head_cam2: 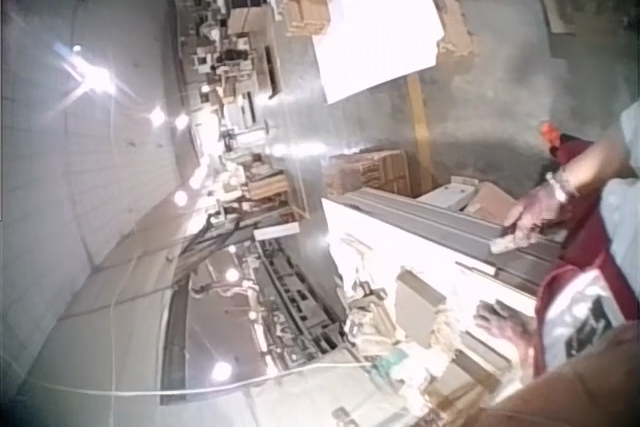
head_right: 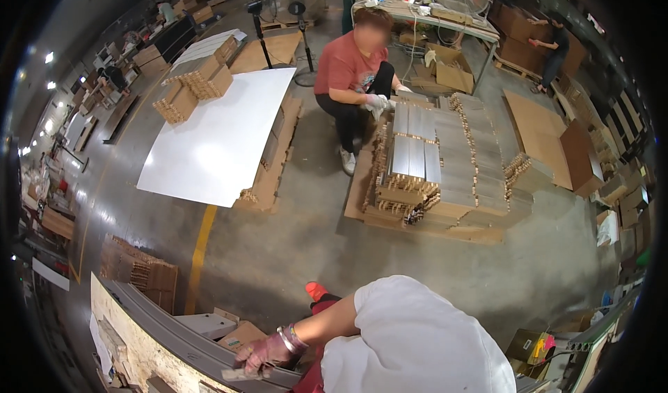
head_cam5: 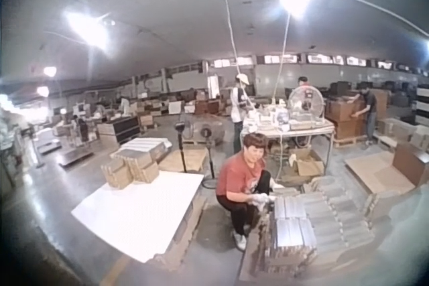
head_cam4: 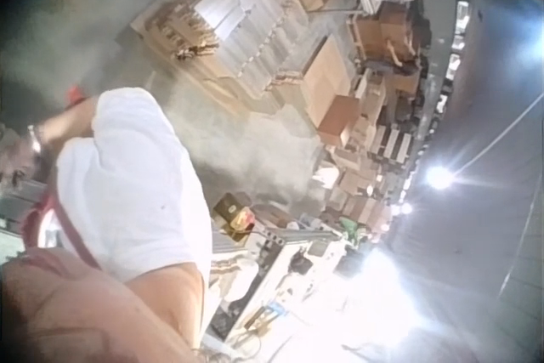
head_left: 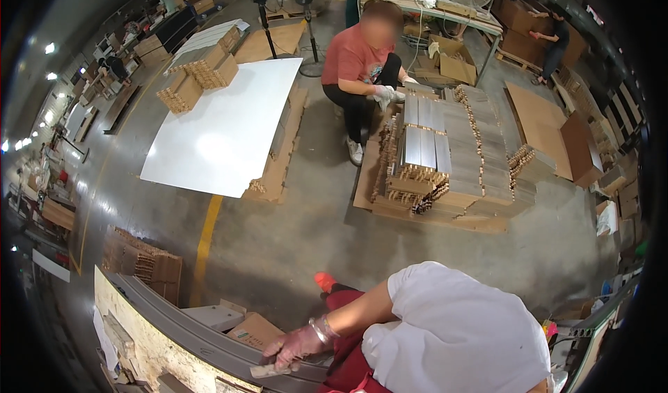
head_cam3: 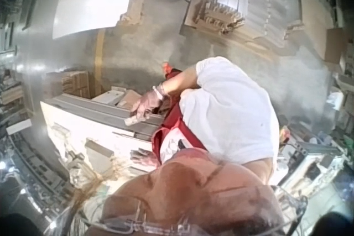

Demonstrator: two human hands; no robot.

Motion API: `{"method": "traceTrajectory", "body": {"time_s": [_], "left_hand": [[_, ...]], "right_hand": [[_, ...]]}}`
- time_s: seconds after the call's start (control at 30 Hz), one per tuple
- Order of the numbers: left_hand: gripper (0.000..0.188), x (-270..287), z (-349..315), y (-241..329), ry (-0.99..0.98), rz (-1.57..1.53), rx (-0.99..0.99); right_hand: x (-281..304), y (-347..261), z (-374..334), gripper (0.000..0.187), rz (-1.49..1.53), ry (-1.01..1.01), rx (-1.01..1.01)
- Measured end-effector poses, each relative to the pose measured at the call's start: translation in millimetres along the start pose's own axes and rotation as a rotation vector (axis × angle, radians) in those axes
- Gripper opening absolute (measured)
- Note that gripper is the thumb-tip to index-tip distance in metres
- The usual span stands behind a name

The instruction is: The person uses a sanding block to smooth the edges and surfaces of small wood pieces by hand, frequently wiping them with a cloth and stacking them on a worktable.

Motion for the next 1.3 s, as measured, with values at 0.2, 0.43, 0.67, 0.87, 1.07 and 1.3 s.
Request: {"method": "traceTrajectory", "body": {"time_s": [0.2,0.43,0.67,0.87,1.07,1.3], "left_hand": [[0.055,19.3,2.1,25.1,-0.042,-0.076,-0.003],[0.049,21.9,12.9,30.7,-0.007,-0.126,-0.016],[0.044,81.0,11.3,42.9,0.039,-0.183,0.040],[0.047,63.6,20.5,53.9,-0.059,-0.132,-0.009],[0.050,-3.0,3.5,-4.3,0.061,-0.028,-0.049],[0.052,1.4,-8.4,-11.6,0.023,-0.042,-0.036]], "right_hand": [[28.6,-70.0,-9.9,0.040,0.647,0.060,-0.074],[27.9,-30.5,-8.7,0.046,0.537,0.145,-0.219],[10.7,-20.4,-11.2,0.054,0.521,0.029,-0.257],[23.2,6.4,-4.9,0.055,0.513,0.057,-0.280],[-42.6,-12.4,39.3,0.046,0.236,-0.127,-0.195],[-68.0,47.0,27.3,0.038,0.584,-0.143,-0.452]]}}
Point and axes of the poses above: each hand's wrist, its own z-axis towards the middle knuckle, its own x-axis out of the back of the hand, y = z × x, the point moved 10 cm from there along z, towards the middle knuckle
